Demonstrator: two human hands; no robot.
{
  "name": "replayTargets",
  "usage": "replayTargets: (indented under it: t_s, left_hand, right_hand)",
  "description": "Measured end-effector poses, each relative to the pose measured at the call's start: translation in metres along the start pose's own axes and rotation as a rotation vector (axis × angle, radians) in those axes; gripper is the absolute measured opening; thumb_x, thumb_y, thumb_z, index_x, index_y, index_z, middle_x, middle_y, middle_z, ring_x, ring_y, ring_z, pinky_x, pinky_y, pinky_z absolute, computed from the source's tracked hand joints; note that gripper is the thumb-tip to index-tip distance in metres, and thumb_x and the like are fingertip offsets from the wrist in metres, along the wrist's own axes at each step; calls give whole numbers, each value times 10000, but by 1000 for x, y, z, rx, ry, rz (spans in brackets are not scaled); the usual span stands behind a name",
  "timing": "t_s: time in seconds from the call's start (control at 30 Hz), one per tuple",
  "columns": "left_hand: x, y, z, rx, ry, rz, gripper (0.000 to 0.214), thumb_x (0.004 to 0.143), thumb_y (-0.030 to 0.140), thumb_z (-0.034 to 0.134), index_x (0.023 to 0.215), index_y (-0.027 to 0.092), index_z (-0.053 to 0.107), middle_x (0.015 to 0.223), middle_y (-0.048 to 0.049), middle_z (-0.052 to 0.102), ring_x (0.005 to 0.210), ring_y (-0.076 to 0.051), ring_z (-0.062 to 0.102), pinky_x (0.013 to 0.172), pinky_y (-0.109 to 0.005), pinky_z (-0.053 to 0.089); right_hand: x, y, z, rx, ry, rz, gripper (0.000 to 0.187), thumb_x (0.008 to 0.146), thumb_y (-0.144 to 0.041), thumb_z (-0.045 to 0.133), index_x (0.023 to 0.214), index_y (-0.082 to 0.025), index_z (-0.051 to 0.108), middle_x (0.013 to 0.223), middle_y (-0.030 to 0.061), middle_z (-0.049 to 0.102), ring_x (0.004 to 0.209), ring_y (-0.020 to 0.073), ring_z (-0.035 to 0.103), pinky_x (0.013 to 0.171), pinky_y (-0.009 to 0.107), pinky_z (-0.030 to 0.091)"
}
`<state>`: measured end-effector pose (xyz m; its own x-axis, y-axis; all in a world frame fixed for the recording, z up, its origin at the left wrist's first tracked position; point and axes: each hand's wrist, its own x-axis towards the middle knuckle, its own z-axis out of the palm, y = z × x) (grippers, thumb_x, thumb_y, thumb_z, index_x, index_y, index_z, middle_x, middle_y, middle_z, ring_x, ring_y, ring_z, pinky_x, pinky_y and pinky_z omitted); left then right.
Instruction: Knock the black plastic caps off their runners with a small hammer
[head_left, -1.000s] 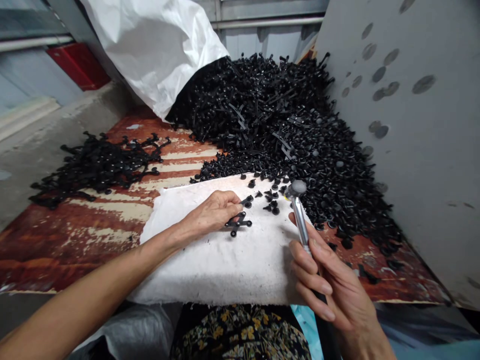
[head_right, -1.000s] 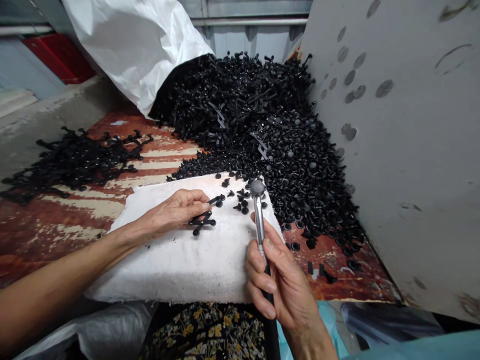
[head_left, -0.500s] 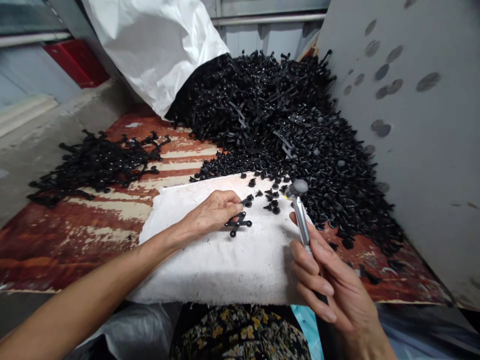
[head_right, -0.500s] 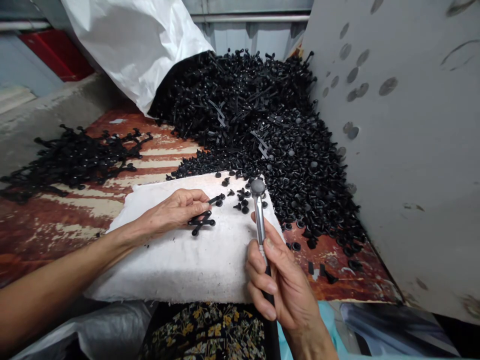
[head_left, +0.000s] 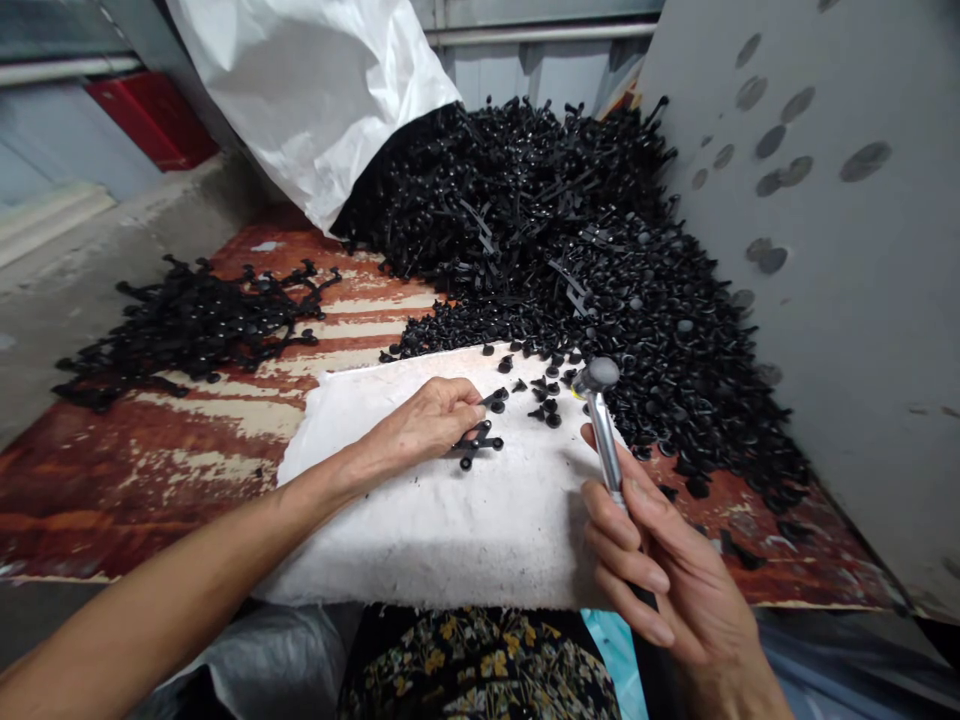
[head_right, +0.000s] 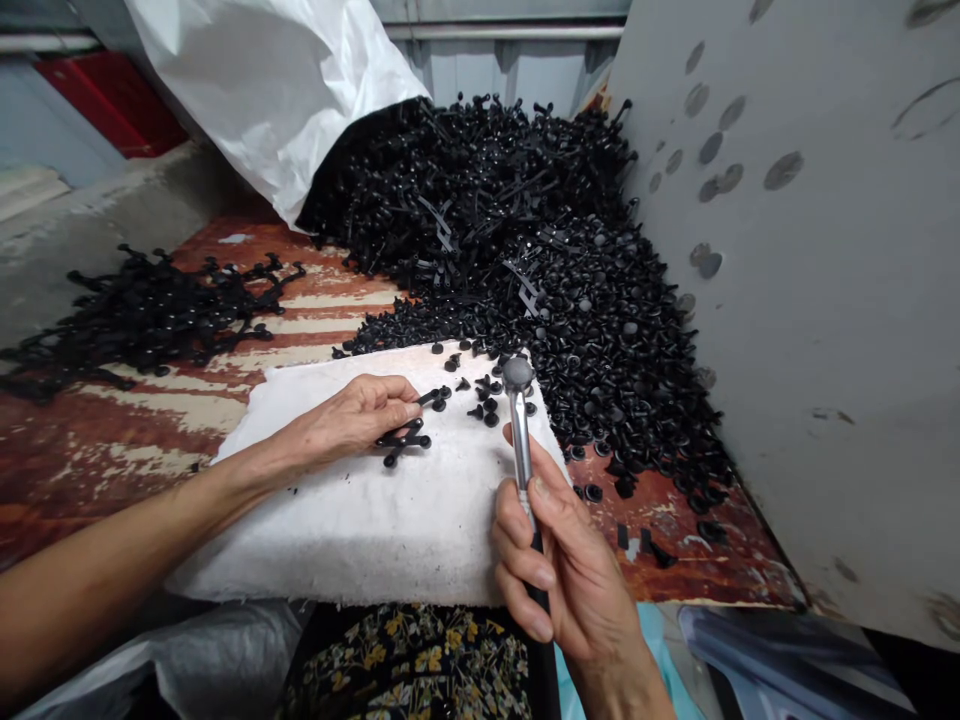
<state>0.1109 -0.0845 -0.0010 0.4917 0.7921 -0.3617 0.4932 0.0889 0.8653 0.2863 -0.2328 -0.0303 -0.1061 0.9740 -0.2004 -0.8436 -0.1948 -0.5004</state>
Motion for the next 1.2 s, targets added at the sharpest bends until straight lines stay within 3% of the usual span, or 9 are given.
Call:
replayTargets:
  t_s: [0.4, 0.5, 0.6, 0.67, 0.73, 0.83, 0.9, 1.03, 1.2]
  left_hand:
    - [2, -7, 6, 161, 80, 70, 125, 752, 248, 524, 651, 173, 528, 545, 21, 506, 467, -87, 389, 447, -222, 249]
    - [-1, -4, 8, 191, 95, 63, 140, 754, 236, 520, 626, 179, 514, 532, 25, 487, 468, -91, 378, 457, -229, 240]
    - [-5, 3, 10, 222, 107, 30, 163, 754, 205, 512, 594, 181, 497, 509, 30, 461, 465, -94, 370, 470, -239, 242]
    - [-6, 7, 10, 246, 124, 12, 167, 747, 191, 513, 581, 180, 499, 500, 30, 456, 466, -97, 372, 477, -245, 249]
    - [-5, 8, 10, 261, 129, 7, 153, 737, 190, 519, 585, 178, 513, 503, 25, 472, 473, -103, 389, 481, -250, 261]
    - [-4, 7, 10, 261, 126, 12, 138, 736, 193, 520, 599, 175, 523, 519, 17, 496, 487, -109, 415, 486, -251, 280]
    - [-4, 7, 10, 251, 123, 17, 138, 740, 189, 515, 603, 175, 518, 523, 16, 495, 491, -108, 421, 486, -248, 283]
    - [-4, 6, 11, 241, 115, 17, 142, 738, 175, 504, 597, 176, 503, 517, 21, 478, 484, -102, 408, 476, -244, 271]
    - [-1, 2, 9, 214, 95, 41, 142, 746, 204, 507, 607, 176, 503, 523, 21, 481, 486, -102, 412, 469, -241, 266]
  right_hand:
    - [1, -1, 5, -61, 91, 14, 322, 860, -283, 659, 1180, -320, 641, 629, -79, 465, 399, 21, 167, 270, 69, 362]
    - [-1, 0, 8, -197, 178, 0, 420, 836, -308, 683, 1248, -329, 603, 641, -58, 526, 396, 41, 313, 273, 114, 385]
    - [-3, -5, 12, -528, 219, 2, 495, 871, -342, 630, 1357, -321, 535, 704, -21, 589, 439, 82, 429, 303, 173, 428]
    - [-2, -12, 15, -895, 189, -117, 482, 899, -329, 584, 1377, -313, 532, 747, 2, 616, 481, 100, 478, 390, 220, 494]
    - [3, -21, 18, -1261, 119, -369, 478, 897, -261, 562, 1372, -314, 550, 865, 37, 664, 605, 131, 573, 588, 293, 568]
    - [13, -31, 18, -1592, 7, -690, 562, 879, -135, 501, 1408, -323, 511, 1071, 71, 682, 831, 189, 644, 818, 372, 541]
    - [19, -34, 16, -1740, -18, -755, 611, 876, -87, 440, 1447, -305, 461, 1010, 84, 680, 765, 191, 639, 737, 352, 547]
    - [23, -34, 12, -1997, -63, -709, 682, 808, -25, 411, 1437, -278, 482, 765, 40, 597, 498, 140, 499, 476, 266, 466]
    - [19, -28, 15, -1907, -13, -951, 750, 872, -17, 398, 1528, -355, 264, 932, 61, 621, 693, 169, 586, 593, 277, 500]
